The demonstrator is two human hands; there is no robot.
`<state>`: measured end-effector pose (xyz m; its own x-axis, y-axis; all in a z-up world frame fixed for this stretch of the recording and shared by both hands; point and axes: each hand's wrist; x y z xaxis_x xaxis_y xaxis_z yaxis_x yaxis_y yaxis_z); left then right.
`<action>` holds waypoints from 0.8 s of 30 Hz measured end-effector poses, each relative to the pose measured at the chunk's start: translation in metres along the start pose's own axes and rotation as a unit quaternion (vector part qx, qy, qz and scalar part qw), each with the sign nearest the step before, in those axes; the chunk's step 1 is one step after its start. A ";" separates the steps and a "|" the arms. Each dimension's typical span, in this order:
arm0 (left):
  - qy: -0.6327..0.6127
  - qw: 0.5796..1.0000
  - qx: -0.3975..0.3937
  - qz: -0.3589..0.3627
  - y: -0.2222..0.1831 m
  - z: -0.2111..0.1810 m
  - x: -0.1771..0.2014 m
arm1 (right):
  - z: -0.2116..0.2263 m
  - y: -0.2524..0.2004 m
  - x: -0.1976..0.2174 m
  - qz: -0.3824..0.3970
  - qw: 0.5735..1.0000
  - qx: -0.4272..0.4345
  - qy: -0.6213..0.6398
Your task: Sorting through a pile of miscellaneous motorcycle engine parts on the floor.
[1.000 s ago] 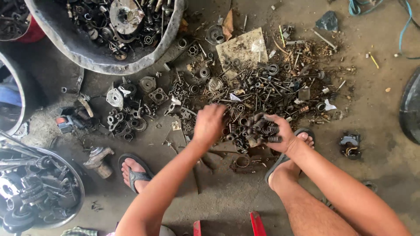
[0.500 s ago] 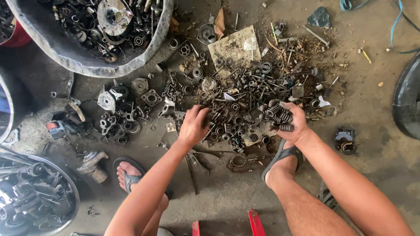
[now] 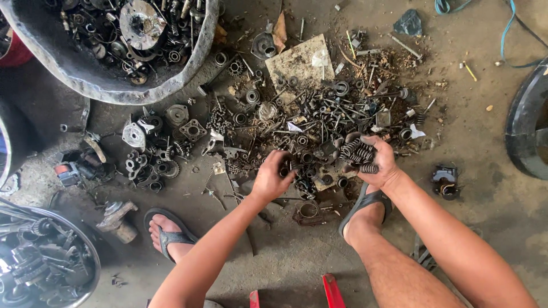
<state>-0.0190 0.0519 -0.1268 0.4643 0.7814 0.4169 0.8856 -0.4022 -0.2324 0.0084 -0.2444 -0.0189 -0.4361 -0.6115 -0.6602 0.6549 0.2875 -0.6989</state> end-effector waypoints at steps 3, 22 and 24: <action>-0.113 0.992 -0.035 -0.033 0.000 -0.042 0.003 | -0.013 -0.002 -0.018 -0.148 0.988 -0.032 0.026; 0.180 0.914 -0.351 -0.099 0.001 -0.102 0.029 | -0.047 0.018 0.023 -0.095 0.990 -0.077 0.064; -0.050 0.991 -0.122 0.028 0.000 -0.086 0.075 | -0.038 0.017 0.041 0.068 0.995 -0.058 0.035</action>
<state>0.0172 0.0697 -0.0202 0.5196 0.7932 0.3176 0.8414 -0.5397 -0.0287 -0.0213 -0.2365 -0.0682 -0.3937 -0.5095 -0.7651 0.6360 0.4499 -0.6269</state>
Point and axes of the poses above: each hand's wrist, its own y-axis towards the middle knuckle, its own x-axis out of the back of the hand, z = x × y, and after that the axes turned 1 degree about -x, right-handed
